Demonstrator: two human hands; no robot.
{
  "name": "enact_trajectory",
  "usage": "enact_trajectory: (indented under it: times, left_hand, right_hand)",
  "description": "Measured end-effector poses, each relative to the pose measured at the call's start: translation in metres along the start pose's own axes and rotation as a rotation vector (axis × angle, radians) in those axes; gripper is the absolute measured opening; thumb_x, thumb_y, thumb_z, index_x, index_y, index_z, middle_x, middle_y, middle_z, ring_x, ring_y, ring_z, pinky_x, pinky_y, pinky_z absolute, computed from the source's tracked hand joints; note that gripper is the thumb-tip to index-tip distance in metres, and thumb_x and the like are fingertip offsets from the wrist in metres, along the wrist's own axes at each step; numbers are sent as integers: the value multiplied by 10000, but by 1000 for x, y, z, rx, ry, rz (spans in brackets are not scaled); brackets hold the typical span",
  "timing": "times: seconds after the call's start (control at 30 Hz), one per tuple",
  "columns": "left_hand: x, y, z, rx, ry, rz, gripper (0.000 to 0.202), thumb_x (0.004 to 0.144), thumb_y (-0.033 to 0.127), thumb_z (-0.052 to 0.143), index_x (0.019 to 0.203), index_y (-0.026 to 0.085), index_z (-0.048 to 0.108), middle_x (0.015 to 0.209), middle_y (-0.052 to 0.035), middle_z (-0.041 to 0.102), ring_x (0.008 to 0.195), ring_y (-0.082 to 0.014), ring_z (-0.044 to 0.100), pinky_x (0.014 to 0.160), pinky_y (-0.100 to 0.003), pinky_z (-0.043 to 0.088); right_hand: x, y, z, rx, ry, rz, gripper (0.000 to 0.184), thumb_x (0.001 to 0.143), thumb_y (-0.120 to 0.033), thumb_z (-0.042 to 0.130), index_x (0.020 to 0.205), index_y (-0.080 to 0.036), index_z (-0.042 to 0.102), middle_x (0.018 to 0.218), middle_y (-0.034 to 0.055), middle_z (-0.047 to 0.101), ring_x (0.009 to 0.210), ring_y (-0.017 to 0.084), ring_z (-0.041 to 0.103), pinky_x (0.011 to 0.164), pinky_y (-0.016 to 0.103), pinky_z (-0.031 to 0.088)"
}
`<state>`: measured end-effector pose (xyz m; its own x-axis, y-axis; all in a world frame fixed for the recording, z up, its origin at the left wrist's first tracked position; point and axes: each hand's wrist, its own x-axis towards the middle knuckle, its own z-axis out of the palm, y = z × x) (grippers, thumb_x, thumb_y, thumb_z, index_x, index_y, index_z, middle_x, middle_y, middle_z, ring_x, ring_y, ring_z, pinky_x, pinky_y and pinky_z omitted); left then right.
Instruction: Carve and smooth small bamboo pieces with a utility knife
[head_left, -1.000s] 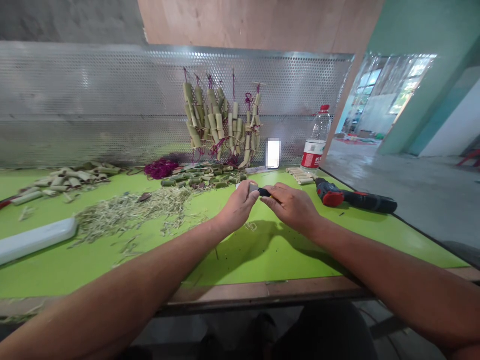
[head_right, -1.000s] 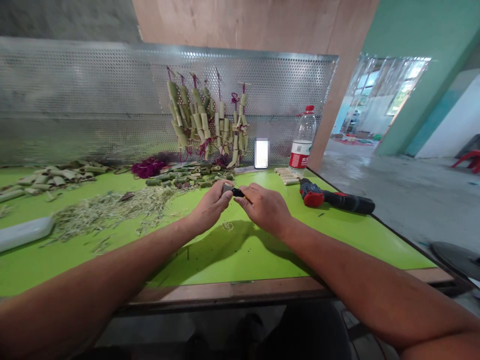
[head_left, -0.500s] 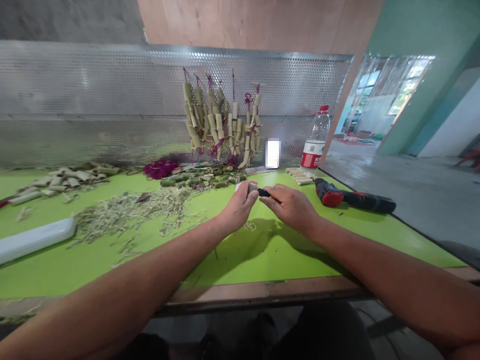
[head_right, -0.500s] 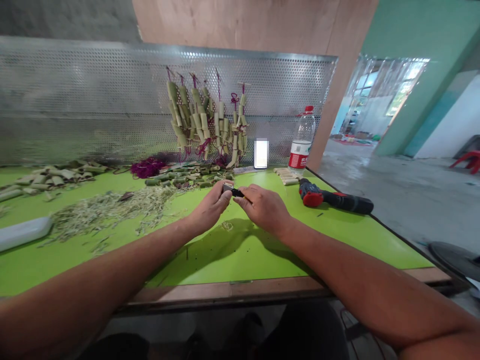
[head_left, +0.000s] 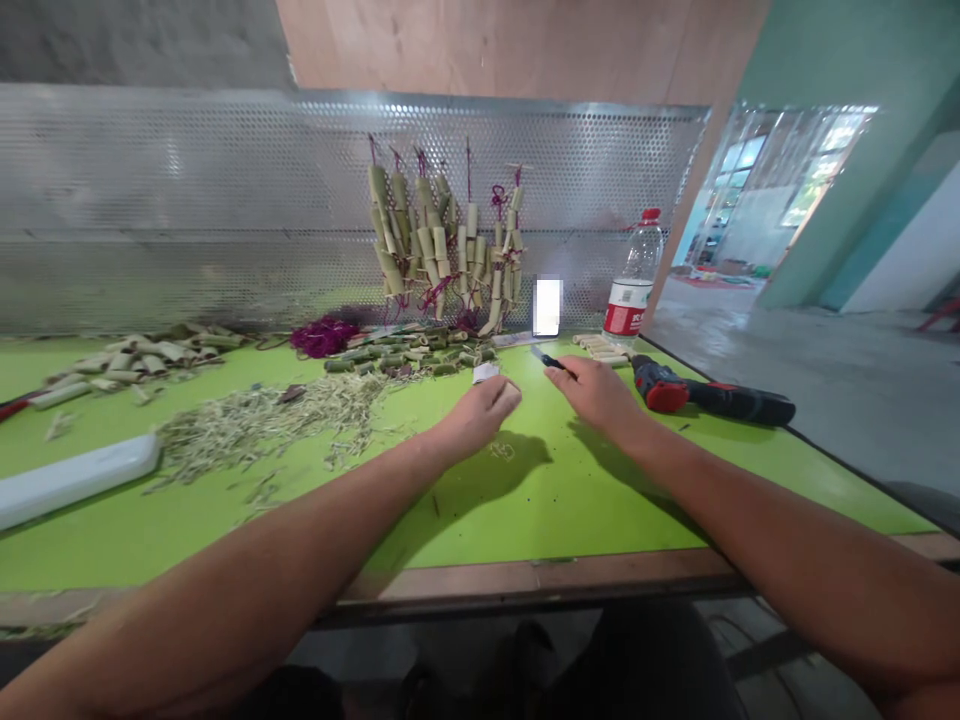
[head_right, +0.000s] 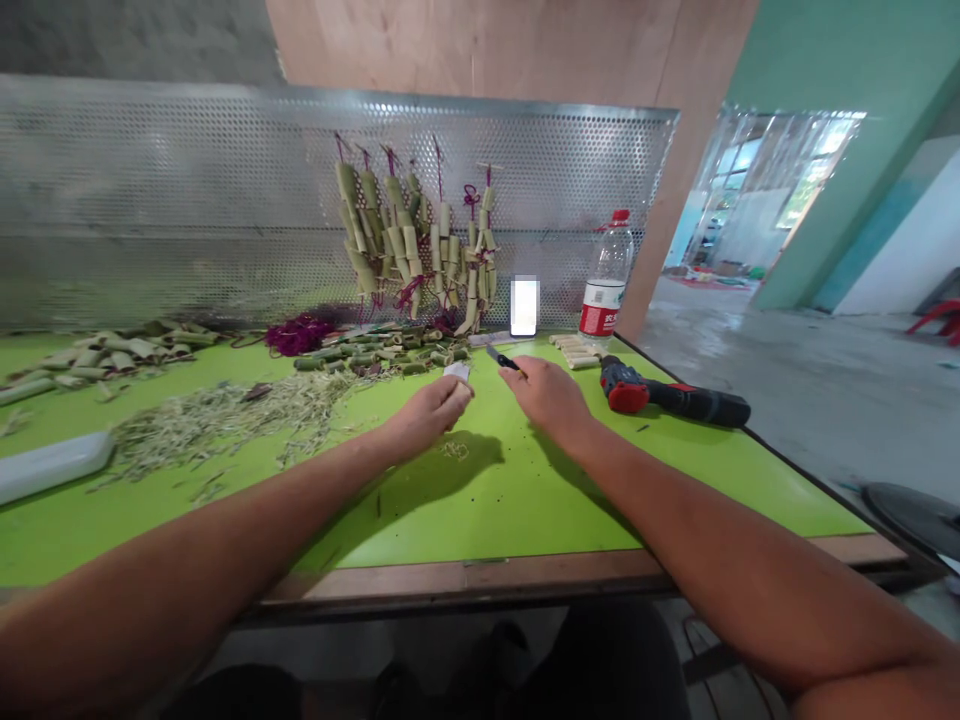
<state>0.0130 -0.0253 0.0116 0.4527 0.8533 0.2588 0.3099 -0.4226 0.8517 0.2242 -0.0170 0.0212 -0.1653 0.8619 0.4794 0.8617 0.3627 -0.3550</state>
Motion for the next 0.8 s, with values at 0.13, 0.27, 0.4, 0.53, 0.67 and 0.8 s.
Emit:
enact_trajectory:
  times: [0.13, 0.27, 0.4, 0.53, 0.67, 0.8]
  left_hand:
    - [-6, 4, -3, 61, -486, 206, 383, 949, 501, 421, 1040, 190, 624, 1028, -94, 635, 914, -196, 582, 798, -329, 470]
    - [-7, 3, -12, -32, -670, 161, 376, 921, 492, 496, 1114, 217, 664, 1213, -119, 652, 1133, -242, 586, 972, -393, 440]
    - [0, -9, -49, 76, -657, 17, 337, 825, 478, 641, 1093, 282, 700, 1174, -75, 682, 1044, -226, 627, 884, -344, 466]
    - [8, -29, -87, 355, -380, -87, 287, 818, 479, 613, 948, 233, 685, 937, -64, 685, 816, -206, 594, 730, -307, 427]
    - [18, -42, -95, 615, -39, 7, 301, 904, 448, 457, 851, 183, 590, 806, -70, 600, 711, -197, 505, 639, -293, 347]
    - [22, -45, -91, 676, 35, 88, 281, 913, 419, 442, 853, 181, 579, 806, -66, 593, 699, -192, 490, 624, -284, 319]
  right_hand:
    - [13, 28, 8, -193, -149, 147, 411, 949, -489, 409, 970, -187, 686, 874, 121, 691, 722, 223, 614, 590, 295, 377]
    - [23, 52, 18, -313, -267, 210, 390, 937, -434, 438, 1038, -154, 690, 998, 182, 690, 835, 284, 641, 655, 358, 438]
    - [28, 65, 22, -340, -211, 145, 388, 904, -354, 531, 1183, -110, 650, 1195, 209, 624, 1105, 326, 567, 869, 421, 448]
    - [24, 53, 32, -214, -152, -47, 440, 911, -333, 535, 1279, -98, 597, 1275, 178, 588, 1198, 285, 512, 1014, 418, 394]
    - [22, 18, 51, -109, -310, -160, 500, 900, -354, 553, 1366, -173, 537, 1372, 159, 533, 1237, 275, 504, 1046, 435, 382]
    - [49, -19, 71, -148, -409, -208, 624, 879, -404, 591, 1447, -191, 447, 1474, 160, 432, 1325, 301, 428, 1075, 415, 352]
